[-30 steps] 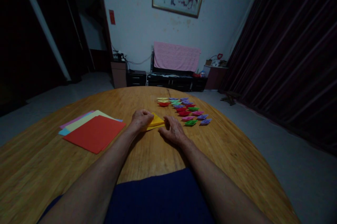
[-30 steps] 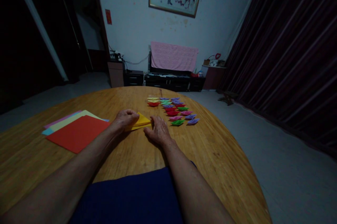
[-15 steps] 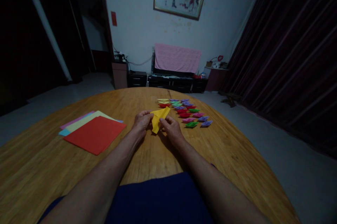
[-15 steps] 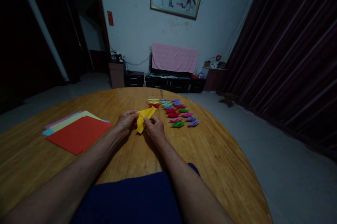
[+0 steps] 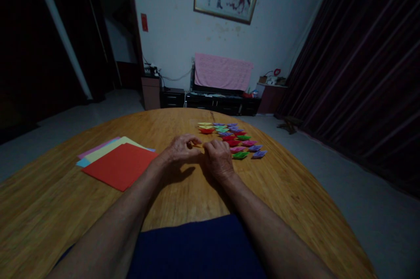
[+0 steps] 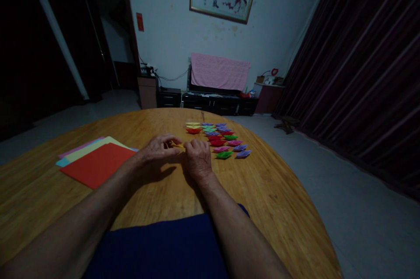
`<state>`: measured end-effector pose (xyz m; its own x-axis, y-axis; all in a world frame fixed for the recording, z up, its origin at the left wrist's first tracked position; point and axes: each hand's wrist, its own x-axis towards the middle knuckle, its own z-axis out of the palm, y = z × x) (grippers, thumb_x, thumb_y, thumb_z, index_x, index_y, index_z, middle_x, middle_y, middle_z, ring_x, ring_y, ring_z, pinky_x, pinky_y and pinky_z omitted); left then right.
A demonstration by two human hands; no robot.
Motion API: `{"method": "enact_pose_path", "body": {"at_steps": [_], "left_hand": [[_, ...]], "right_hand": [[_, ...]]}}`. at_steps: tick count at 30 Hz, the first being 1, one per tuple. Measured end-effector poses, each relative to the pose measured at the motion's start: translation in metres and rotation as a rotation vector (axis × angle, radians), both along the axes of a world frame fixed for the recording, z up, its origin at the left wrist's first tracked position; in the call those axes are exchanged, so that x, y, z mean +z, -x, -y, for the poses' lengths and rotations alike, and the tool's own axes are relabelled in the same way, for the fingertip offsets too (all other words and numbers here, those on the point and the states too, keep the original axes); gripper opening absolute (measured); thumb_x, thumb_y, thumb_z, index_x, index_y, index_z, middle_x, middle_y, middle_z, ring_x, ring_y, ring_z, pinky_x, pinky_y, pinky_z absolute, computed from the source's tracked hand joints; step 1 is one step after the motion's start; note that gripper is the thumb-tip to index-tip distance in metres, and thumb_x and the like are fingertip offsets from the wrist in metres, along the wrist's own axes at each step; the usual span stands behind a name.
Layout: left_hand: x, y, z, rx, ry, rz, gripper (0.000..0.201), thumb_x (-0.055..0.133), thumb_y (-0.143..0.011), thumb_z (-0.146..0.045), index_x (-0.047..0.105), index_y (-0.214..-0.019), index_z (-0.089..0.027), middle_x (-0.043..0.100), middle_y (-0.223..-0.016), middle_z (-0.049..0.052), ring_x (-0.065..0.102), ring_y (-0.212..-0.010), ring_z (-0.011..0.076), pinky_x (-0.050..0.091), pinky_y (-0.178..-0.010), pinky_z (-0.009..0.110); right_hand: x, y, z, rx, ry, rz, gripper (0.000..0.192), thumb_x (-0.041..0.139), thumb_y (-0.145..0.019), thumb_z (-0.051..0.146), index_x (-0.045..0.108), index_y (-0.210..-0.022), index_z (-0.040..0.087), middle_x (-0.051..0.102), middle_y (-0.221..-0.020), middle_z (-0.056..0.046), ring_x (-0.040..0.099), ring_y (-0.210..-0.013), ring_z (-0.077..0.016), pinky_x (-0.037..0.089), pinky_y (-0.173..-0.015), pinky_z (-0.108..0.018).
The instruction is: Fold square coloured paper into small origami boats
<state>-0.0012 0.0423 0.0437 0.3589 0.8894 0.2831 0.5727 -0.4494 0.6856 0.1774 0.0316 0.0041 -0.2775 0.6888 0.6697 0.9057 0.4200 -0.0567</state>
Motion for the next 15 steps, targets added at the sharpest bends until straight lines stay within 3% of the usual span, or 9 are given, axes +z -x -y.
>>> {"method": "enact_pose_path", "body": {"at_steps": [2, 4, 7, 11, 15], "left_hand": [[-0.005, -0.002, 0.004, -0.062, -0.096, -0.047, 0.018, 0.064, -0.072, -0.018, 0.068, -0.089, -0.020, 0.065, -0.103, 0.007, 0.057, -0.098, 0.0209, 0.044, -0.088, 0.033], [-0.011, -0.004, 0.004, -0.005, -0.219, -0.204, 0.007, 0.060, -0.078, -0.022, 0.065, -0.080, -0.018, 0.065, -0.092, 0.008, 0.057, -0.090, 0.0209, 0.044, -0.083, 0.033], [-0.019, -0.005, -0.004, 0.075, -0.280, -0.346, 0.012, 0.054, -0.084, -0.022, 0.065, -0.083, -0.018, 0.065, -0.090, 0.007, 0.057, -0.087, 0.0196, 0.044, -0.078, 0.031], [-0.025, -0.001, -0.013, 0.048, -0.283, -0.505, 0.016, 0.051, -0.086, -0.022, 0.066, -0.090, -0.018, 0.066, -0.096, 0.008, 0.059, -0.091, 0.0201, 0.044, -0.077, 0.030], [-0.023, 0.001, -0.011, 0.004, -0.169, -0.620, 0.019, 0.051, -0.084, -0.021, 0.068, -0.092, -0.019, 0.069, -0.096, 0.008, 0.062, -0.088, 0.0208, 0.046, -0.076, 0.030]], "right_hand": [[0.001, 0.003, 0.002, -0.009, -0.006, 0.049, 0.012, 0.056, -0.091, 0.024, 0.067, -0.089, 0.019, 0.062, -0.085, -0.007, 0.047, -0.083, -0.0225, 0.028, -0.077, -0.035], [0.001, 0.006, 0.003, -0.010, 0.014, 0.086, 0.013, 0.058, -0.092, 0.026, 0.067, -0.087, 0.018, 0.061, -0.085, -0.008, 0.046, -0.083, -0.0226, 0.028, -0.077, -0.035], [0.001, 0.009, 0.004, -0.016, 0.057, 0.117, 0.014, 0.058, -0.092, 0.027, 0.067, -0.087, 0.017, 0.062, -0.088, -0.009, 0.046, -0.084, -0.0225, 0.028, -0.079, -0.036], [-0.003, 0.011, 0.004, -0.005, 0.147, 0.111, 0.014, 0.058, -0.092, 0.026, 0.067, -0.088, 0.017, 0.063, -0.092, -0.010, 0.048, -0.086, -0.0222, 0.030, -0.080, -0.035], [-0.008, 0.010, 0.003, 0.050, 0.260, 0.112, 0.013, 0.055, -0.091, 0.020, 0.067, -0.091, 0.016, 0.063, -0.095, -0.009, 0.051, -0.087, -0.0211, 0.033, -0.079, -0.033]]}}
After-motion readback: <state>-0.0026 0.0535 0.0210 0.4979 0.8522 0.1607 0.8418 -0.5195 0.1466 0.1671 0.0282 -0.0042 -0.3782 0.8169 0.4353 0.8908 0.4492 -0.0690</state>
